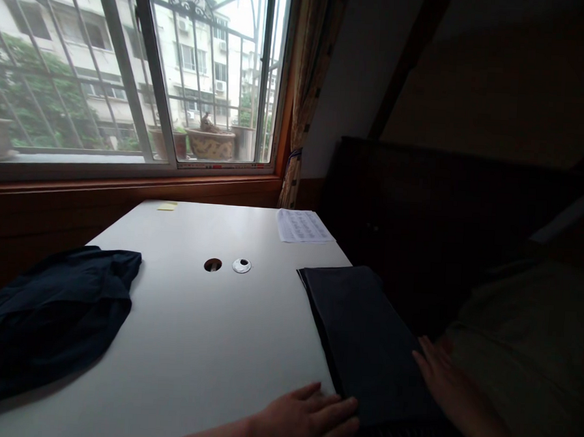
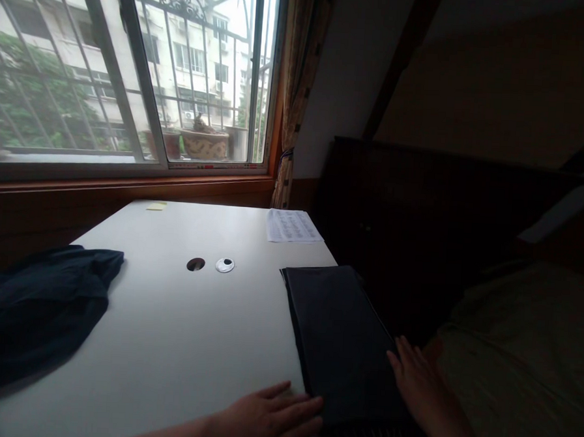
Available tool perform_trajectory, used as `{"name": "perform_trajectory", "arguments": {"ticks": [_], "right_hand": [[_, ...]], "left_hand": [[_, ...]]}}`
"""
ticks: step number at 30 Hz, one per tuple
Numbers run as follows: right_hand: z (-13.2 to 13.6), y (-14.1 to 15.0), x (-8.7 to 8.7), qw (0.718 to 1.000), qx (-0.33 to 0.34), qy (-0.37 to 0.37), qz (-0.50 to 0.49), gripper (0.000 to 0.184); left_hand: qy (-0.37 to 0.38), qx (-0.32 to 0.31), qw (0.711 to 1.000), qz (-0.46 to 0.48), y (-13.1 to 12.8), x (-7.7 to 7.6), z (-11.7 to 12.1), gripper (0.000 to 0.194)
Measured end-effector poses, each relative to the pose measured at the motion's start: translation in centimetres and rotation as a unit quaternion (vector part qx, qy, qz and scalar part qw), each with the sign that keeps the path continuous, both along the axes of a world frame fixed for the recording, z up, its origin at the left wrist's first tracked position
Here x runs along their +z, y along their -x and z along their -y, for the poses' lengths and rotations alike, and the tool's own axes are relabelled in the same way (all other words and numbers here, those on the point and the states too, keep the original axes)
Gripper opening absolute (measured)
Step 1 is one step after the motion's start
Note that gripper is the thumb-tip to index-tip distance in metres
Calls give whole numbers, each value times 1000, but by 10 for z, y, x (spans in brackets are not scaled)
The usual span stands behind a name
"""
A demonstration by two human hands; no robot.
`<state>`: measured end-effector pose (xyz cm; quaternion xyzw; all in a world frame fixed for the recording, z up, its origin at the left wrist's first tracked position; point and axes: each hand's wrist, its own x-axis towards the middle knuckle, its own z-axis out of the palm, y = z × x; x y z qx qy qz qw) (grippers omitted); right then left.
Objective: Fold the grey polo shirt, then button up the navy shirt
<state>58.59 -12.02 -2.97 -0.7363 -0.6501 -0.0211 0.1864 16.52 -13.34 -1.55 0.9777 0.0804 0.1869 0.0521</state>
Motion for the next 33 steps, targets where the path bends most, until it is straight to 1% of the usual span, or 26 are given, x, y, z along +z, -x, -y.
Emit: {"name": "perform_trajectory", "arguments": {"ticks": [2,3,5,6,9,11,13,16,18,20,22,24,26,28,29,30,31,33], "right_hand": [[-5,6,8,999,-25,-19,8,70],[-8,14,13,999,-23,-28,13,70],[-13,40,24,999,16,-34,21,67],[-14,57,29,998,48,-21,20,66],[-11,113,38,991,126,34,15,66],[-6,142,37,985,151,70,34,68],[-2,156,32,983,146,93,62,70],[2,156,20,984,119,79,106,73],[3,152,13,983,113,56,131,72],[4,152,9,981,113,35,151,67],[6,159,10,979,117,14,164,61],[7,172,15,977,128,-19,170,58],[9,191,24,973,141,-63,169,58],[10,211,33,968,164,-102,161,58],[11,221,36,965,181,-115,154,56],[11,231,38,961,200,-125,145,55],[12,242,40,958,220,-131,133,52],[13,263,41,951,262,-127,107,49]], "left_hand": [[37,-6,999,-7,14,2,-1,54],[57,-5,998,-11,22,5,-2,57],[93,13,995,-22,42,14,-5,62],[107,34,993,-30,53,18,-8,63],[123,129,983,-54,90,26,-19,71],[108,196,973,-57,121,24,-30,71],[78,264,960,-43,157,20,-44,65],[13,369,929,-16,223,15,-63,56],[-26,446,894,0,273,16,-71,53],[-61,520,852,4,324,20,-73,54],[-95,604,791,-12,373,25,-70,56],[-120,683,720,-21,418,24,-62,58],[-112,754,647,-18,459,16,-52,61],[-98,805,585,-14,493,2,-43,68],[-93,816,570,-10,507,-6,-39,72],[-79,823,562,-10,519,-14,-37,75],[-62,833,550,-8,528,-20,-34,75],[-36,834,551,-18,539,-27,-32,71]]}}
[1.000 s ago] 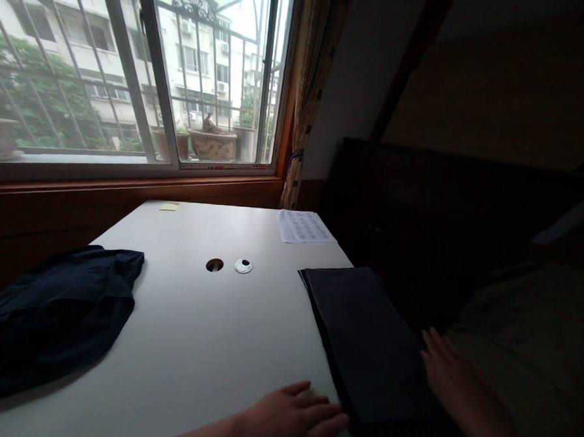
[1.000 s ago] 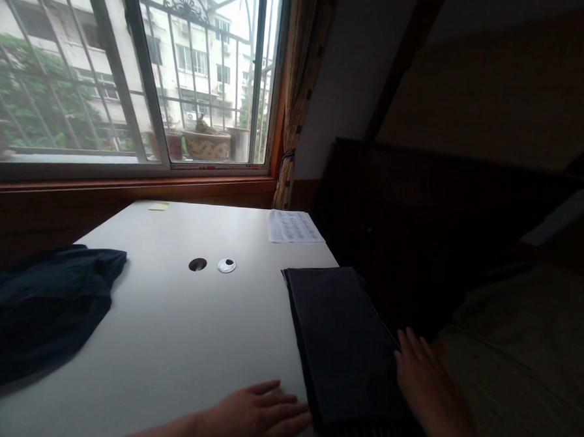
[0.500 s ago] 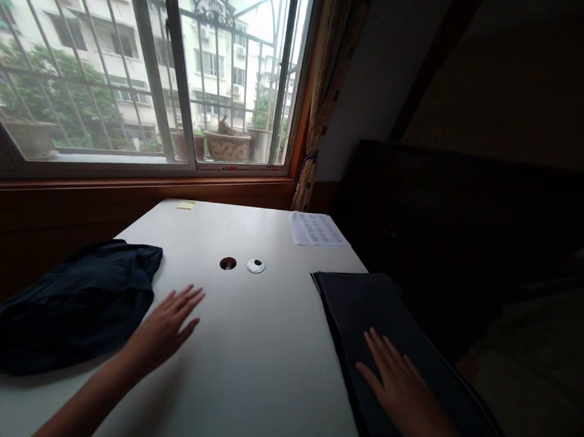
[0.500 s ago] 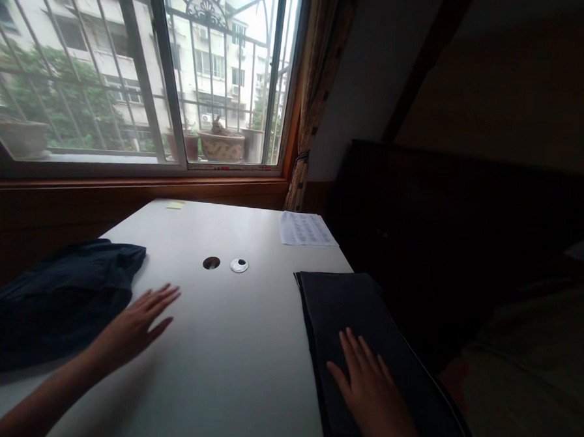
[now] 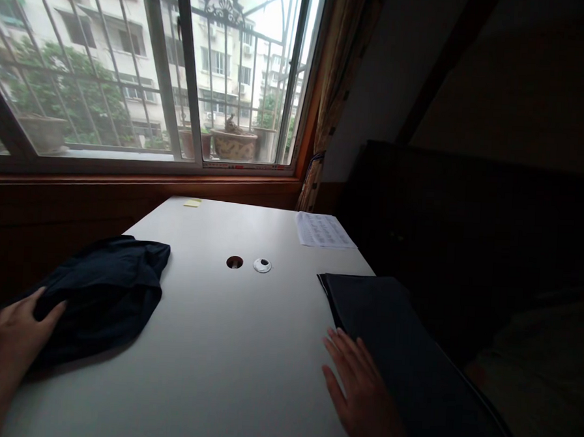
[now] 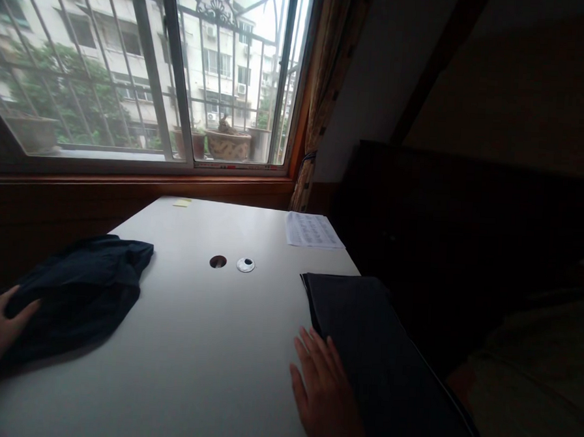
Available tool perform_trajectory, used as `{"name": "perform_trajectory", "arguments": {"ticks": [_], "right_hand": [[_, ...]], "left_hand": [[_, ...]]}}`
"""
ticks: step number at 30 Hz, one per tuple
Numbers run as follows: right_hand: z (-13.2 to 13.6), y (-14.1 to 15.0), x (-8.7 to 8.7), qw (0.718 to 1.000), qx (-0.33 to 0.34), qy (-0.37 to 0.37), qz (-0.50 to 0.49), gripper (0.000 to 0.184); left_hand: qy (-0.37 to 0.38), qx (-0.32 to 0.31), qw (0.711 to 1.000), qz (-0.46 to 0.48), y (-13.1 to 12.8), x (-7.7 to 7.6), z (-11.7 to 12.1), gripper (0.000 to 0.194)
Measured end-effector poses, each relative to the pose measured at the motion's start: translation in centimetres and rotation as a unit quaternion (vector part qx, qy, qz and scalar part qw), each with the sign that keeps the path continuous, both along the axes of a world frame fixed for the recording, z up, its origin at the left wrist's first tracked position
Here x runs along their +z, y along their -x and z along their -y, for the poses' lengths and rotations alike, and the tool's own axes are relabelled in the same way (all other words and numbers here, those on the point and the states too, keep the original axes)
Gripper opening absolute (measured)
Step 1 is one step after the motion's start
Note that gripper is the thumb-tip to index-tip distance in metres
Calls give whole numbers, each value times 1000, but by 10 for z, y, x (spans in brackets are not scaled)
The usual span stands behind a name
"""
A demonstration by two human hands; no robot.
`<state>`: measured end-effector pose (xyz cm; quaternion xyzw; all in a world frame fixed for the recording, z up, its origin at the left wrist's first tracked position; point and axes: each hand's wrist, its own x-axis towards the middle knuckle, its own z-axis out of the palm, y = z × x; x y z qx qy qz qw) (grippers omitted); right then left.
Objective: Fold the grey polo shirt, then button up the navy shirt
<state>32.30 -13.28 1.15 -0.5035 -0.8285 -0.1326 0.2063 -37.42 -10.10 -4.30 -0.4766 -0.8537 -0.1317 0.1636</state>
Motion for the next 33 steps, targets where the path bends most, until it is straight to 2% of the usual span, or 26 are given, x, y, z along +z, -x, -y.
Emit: {"name": "perform_trajectory", "arguments": {"ticks": [4,8,11,14,17,21,27,30,33], "right_hand": [[1,45,-1,993,90,78,-21,46],[-1,85,-5,971,159,177,-40,47],[-5,104,-10,951,195,234,-52,47],[-9,110,-12,937,212,270,-64,48],[-11,109,-12,933,204,284,-87,48],[-10,108,-12,933,197,280,-110,48],[-8,108,-12,937,200,248,-144,41],[-9,108,-14,937,203,243,-148,42],[-11,107,-16,938,205,233,-157,45]], "left_hand": [[28,-17,999,-21,-1,2,1,63],[7,-23,999,-39,-13,11,4,60],[-13,-37,999,-22,-20,15,7,57],[-34,-46,998,33,-25,17,7,53],[-58,-73,992,81,-34,19,3,49],[-95,-142,975,139,-58,24,-6,42],[-78,-213,947,226,-102,35,-10,35],[-67,-292,921,249,-126,38,-13,34],[-47,-394,879,264,-161,41,-15,29]]}}
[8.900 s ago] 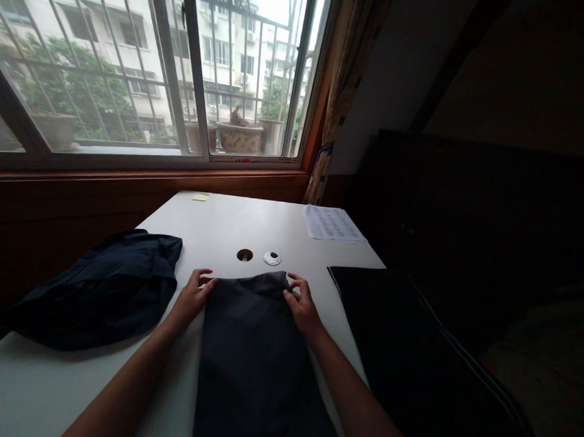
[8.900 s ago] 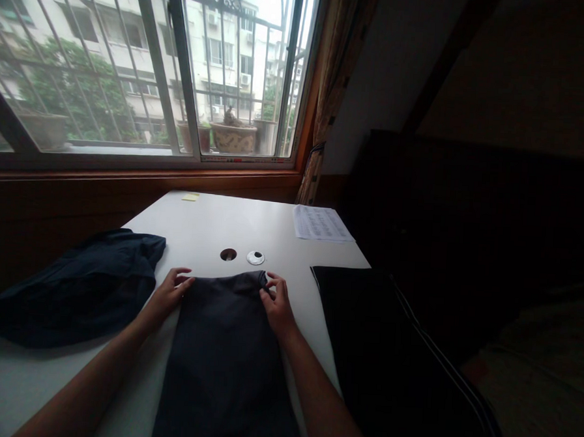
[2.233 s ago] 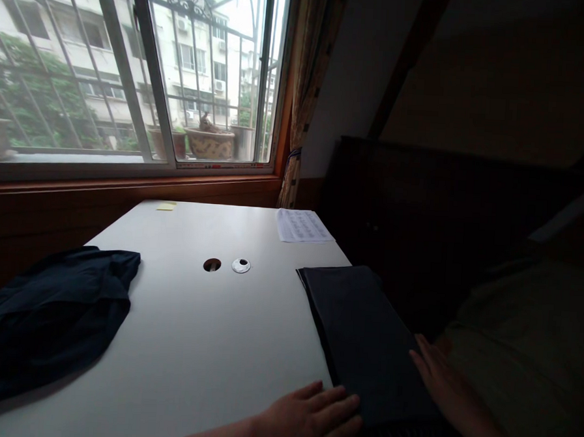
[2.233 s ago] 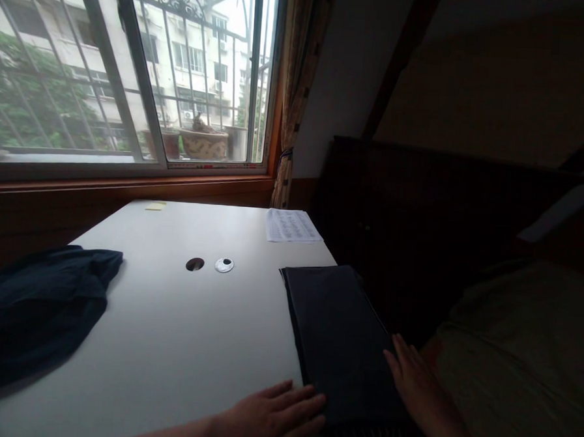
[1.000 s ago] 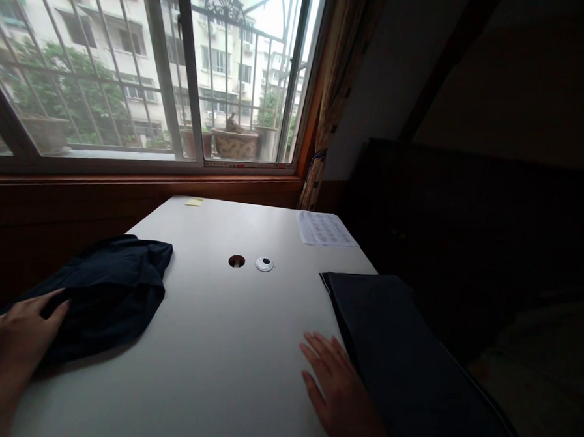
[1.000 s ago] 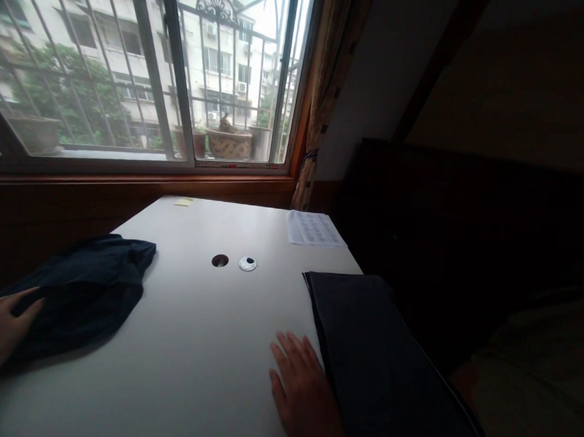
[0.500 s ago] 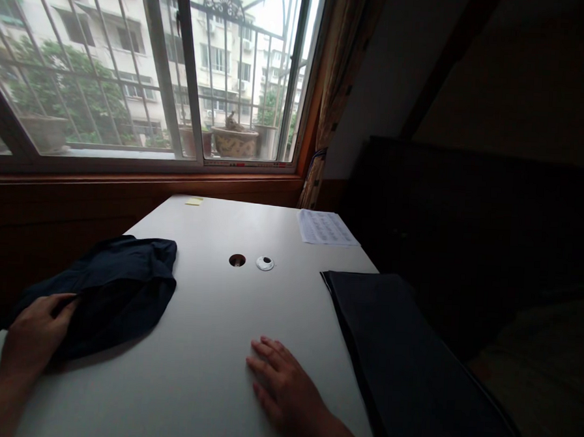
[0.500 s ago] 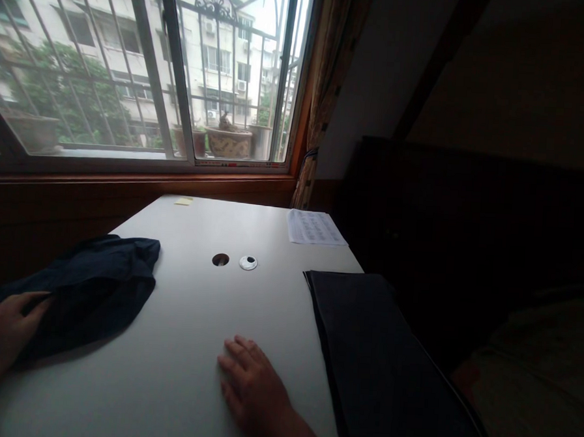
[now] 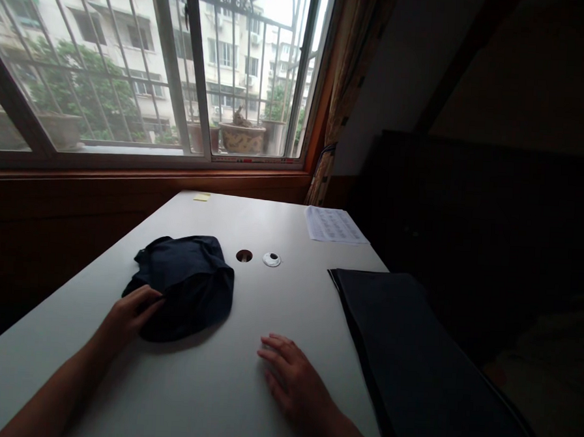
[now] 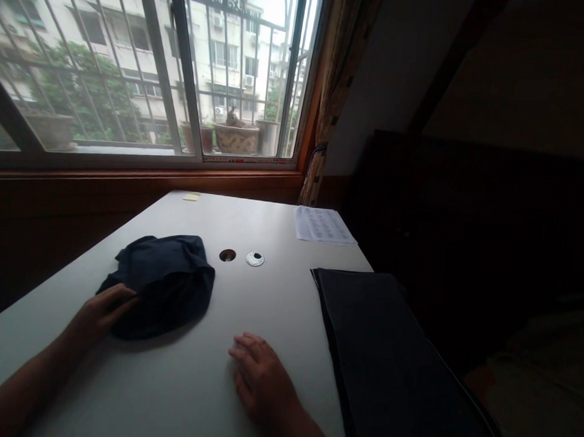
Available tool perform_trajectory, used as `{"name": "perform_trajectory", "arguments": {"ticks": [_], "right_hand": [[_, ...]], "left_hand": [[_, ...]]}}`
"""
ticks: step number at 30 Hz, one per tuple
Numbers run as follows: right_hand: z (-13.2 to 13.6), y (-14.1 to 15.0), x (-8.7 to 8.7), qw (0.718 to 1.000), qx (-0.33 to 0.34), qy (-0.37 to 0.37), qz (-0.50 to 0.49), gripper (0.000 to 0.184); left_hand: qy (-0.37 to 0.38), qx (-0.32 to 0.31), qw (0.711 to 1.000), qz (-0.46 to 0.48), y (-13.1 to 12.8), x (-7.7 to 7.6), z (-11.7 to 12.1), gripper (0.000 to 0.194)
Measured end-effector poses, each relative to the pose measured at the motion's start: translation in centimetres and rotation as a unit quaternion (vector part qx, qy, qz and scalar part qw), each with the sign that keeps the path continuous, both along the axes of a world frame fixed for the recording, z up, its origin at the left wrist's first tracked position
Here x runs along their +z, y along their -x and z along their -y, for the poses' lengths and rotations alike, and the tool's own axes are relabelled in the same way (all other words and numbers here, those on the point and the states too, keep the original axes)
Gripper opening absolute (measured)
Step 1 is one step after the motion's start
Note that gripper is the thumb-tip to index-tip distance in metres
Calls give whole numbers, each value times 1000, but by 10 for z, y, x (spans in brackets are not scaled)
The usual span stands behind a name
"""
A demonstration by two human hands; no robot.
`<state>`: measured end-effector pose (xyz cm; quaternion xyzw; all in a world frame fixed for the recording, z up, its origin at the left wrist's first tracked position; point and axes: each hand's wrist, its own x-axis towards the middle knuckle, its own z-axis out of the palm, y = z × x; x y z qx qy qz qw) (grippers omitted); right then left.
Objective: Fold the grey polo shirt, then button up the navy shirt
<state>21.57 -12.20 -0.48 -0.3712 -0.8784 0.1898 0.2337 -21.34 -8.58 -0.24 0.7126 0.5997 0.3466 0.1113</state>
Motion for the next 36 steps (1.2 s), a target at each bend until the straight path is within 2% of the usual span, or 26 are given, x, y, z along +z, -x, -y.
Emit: {"name": "perform_trajectory", "arguments": {"ticks": [4,5,7,8,12,17,19,21,23,25,29,32,33,36], "right_hand": [[-1,-3,-1,997,-41,-25,-59,43],[-1,-4,-2,994,-58,-38,-79,42],[-3,-6,-1,988,-87,-70,-108,38],[-4,-7,0,985,-97,-85,-115,38],[-15,1,11,983,-103,-119,-100,46],[-47,45,28,986,-83,-138,-33,60],[-63,67,32,988,-93,-122,11,64],[-79,85,33,990,-105,-87,35,62],[-92,97,34,992,-116,-53,11,52],[-102,102,34,991,-124,-37,-29,47],[-117,90,44,983,-148,-33,-106,47],[-122,63,62,963,-203,-44,-171,45],[-123,51,69,950,-232,-51,-201,43],[-119,11,91,875,-326,-83,-349,32]], "left_hand": [[8,-167,986,15,-56,7,6,18],[12,-208,978,16,-67,8,9,21],[-5,-251,968,20,-83,11,14,32],[-23,-250,968,22,-87,11,16,36],[-98,-148,984,25,-84,3,16,41],[-91,-37,995,8,-65,-17,2,50],[-54,-26,997,37,-59,-23,-2,57],[7,-44,996,79,-54,-26,-6,64],[57,-69,990,112,-50,-27,-8,71],[69,-81,986,130,-48,-25,-8,72],[90,-62,971,211,-48,-14,-4,53],[88,-10,939,333,-49,0,3,47],[74,7,927,368,-49,5,5,47],[21,52,892,449,-46,20,8,48]]}}
